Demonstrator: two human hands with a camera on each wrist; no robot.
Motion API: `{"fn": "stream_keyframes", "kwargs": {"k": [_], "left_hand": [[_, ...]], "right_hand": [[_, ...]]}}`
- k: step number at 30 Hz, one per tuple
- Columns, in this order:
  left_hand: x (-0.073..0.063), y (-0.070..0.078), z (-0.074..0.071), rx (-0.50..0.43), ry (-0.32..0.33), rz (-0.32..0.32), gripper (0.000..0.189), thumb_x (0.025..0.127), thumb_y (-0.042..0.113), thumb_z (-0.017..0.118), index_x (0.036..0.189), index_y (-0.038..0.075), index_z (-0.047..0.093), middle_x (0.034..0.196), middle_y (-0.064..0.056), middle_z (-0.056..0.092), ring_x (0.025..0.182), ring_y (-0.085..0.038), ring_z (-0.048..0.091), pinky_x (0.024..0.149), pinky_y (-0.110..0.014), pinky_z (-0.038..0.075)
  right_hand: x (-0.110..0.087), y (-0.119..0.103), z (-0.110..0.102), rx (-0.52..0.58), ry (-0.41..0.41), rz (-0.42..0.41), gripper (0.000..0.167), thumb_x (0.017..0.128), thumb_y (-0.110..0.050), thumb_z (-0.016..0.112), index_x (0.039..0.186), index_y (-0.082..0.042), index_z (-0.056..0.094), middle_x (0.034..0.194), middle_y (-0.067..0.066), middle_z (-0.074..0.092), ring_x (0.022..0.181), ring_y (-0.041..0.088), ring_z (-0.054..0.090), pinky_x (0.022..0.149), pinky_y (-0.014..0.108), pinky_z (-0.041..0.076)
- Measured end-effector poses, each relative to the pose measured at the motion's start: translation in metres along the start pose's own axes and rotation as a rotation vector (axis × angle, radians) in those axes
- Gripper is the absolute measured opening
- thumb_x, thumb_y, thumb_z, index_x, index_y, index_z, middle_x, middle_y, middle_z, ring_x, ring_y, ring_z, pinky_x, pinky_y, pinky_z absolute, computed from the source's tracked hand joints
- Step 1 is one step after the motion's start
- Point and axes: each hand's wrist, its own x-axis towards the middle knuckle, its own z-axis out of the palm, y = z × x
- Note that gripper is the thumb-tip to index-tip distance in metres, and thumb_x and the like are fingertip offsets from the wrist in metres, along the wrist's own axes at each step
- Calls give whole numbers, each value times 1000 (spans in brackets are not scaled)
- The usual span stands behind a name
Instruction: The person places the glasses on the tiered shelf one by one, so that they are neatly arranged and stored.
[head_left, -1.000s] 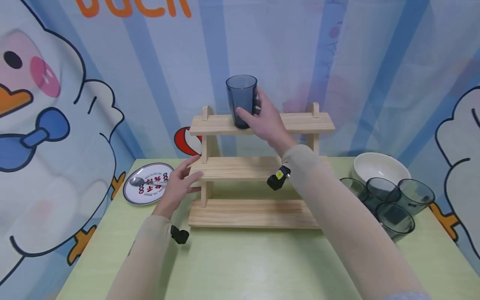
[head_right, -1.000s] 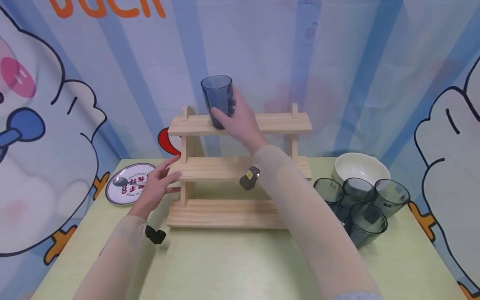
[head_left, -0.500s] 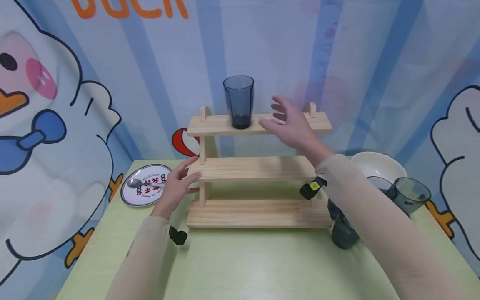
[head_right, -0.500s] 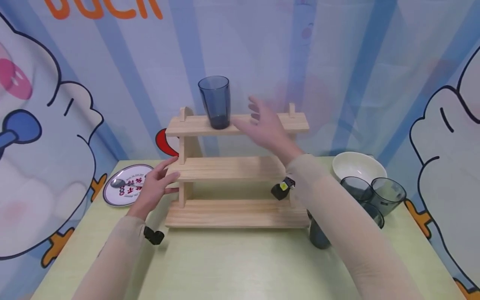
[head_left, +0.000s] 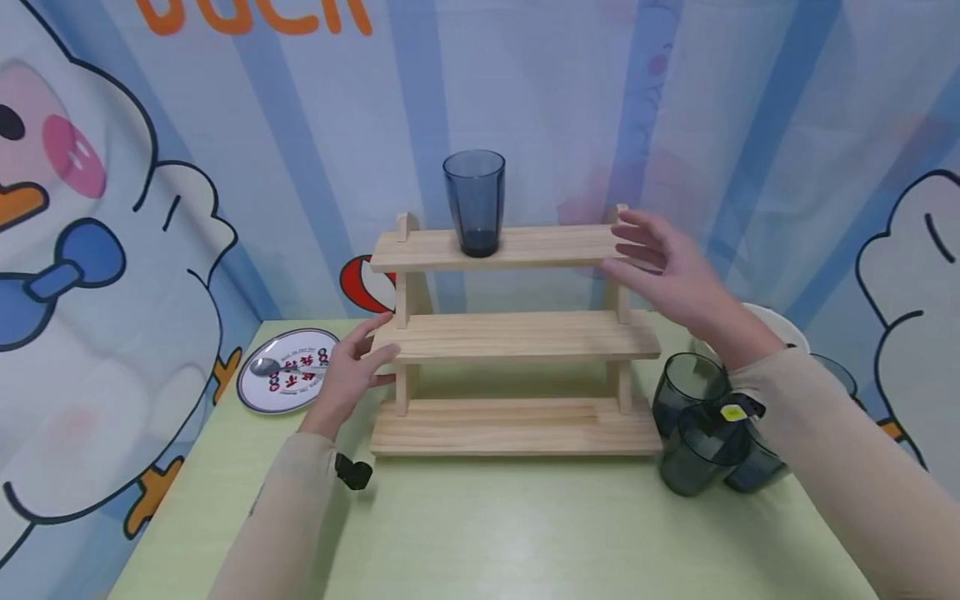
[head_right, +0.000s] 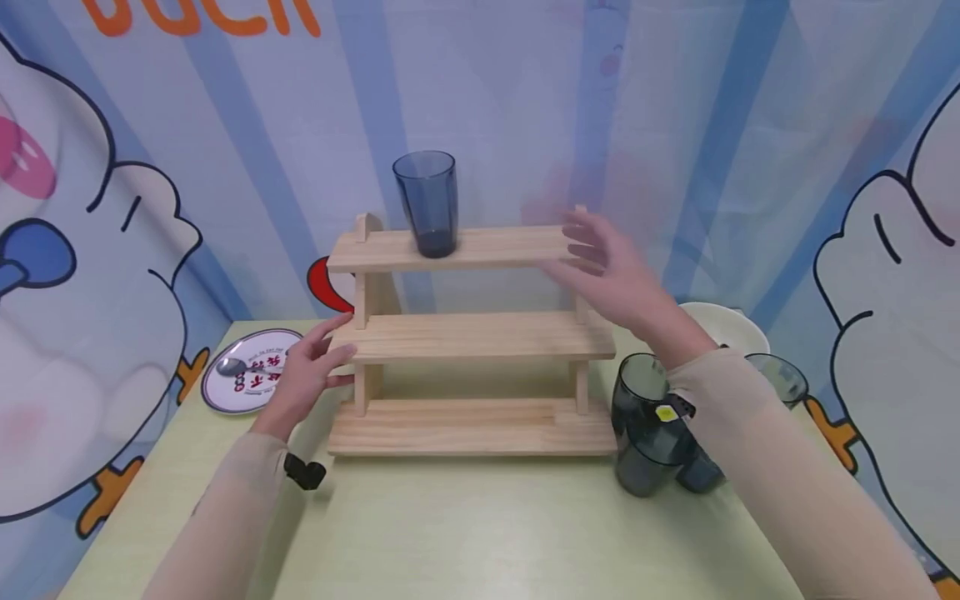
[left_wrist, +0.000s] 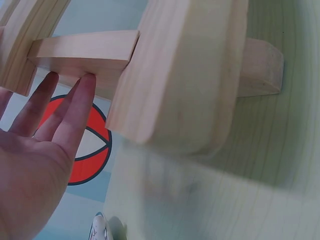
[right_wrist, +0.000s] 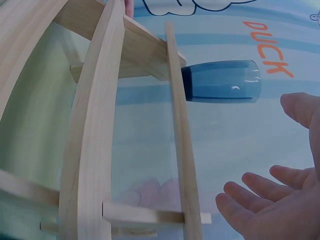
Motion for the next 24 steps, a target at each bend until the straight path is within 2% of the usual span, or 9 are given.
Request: {"fn": "stream_keyframes", "kwargs": {"k": [2,7,9,11,15,19,22,23,24], "left_hand": [[0,0,-1,-1,-6,6,61,103,26,71,159,25,48,152,-20,52,130,-40,59,92,-52,61],[1,-1,-3,-3,-16,9,59,103,28,71,158,27,49,152,-18,53,129,-39,60,92,-52,61],[1,-1,-3,-6,-11,7,57,103,29,71,156,28,50,150,-17,54,128,-38,60,92,-52,61],[0,-1,-3,-5,-15,10,57,103,29,71,156,28,50,150,-17,54,128,-38,61,92,-52,61],[-1,-2,-3,-13,-29,15,57,103,30,70,156,28,50,149,-18,54,127,-38,62,93,-52,61],[-1,-2,-3,-14,-26,16,57,103,31,70,156,28,50,148,-18,55,125,-36,62,92,-51,61],[-1,-3,-3,-13,-31,19,58,103,30,70,157,27,49,148,-19,55,125,-35,62,92,-51,61],[-1,-3,-2,-14,-35,21,58,103,30,70,157,27,49,148,-19,55,125,-35,62,92,-51,61],[-1,-3,-2,-15,-38,23,58,103,30,70,157,27,49,148,-19,55,125,-36,62,92,-51,61]], "right_hand": [[-10,2,-9,-25,10,3,78,103,-35,69,167,-21,28,167,8,39,152,29,41,121,49,39],[-34,13,-28,-82,13,11,73,105,-33,67,167,-25,28,166,7,39,151,30,41,108,23,48],[-43,19,-33,-117,12,18,72,105,-35,66,167,-26,28,166,7,39,150,31,41,100,14,48],[-52,25,-38,-153,15,22,71,105,-35,65,166,-28,29,166,6,40,149,32,42,95,9,46],[-71,36,-47,-200,32,15,67,106,-31,64,165,-31,32,164,6,43,145,27,47,92,6,45],[-87,48,-57,-206,46,-3,66,107,-24,64,164,-29,34,162,9,44,136,6,50,93,5,46],[-100,58,-64,-246,70,22,66,106,-26,65,164,-29,34,161,11,45,127,-9,48,90,3,45],[-104,62,-67,-262,82,33,66,106,-27,65,164,-28,34,161,12,45,125,-10,48,88,2,45],[-109,66,-70,-279,94,48,67,106,-29,65,165,-28,34,160,13,45,127,-4,50,88,1,44]]}}
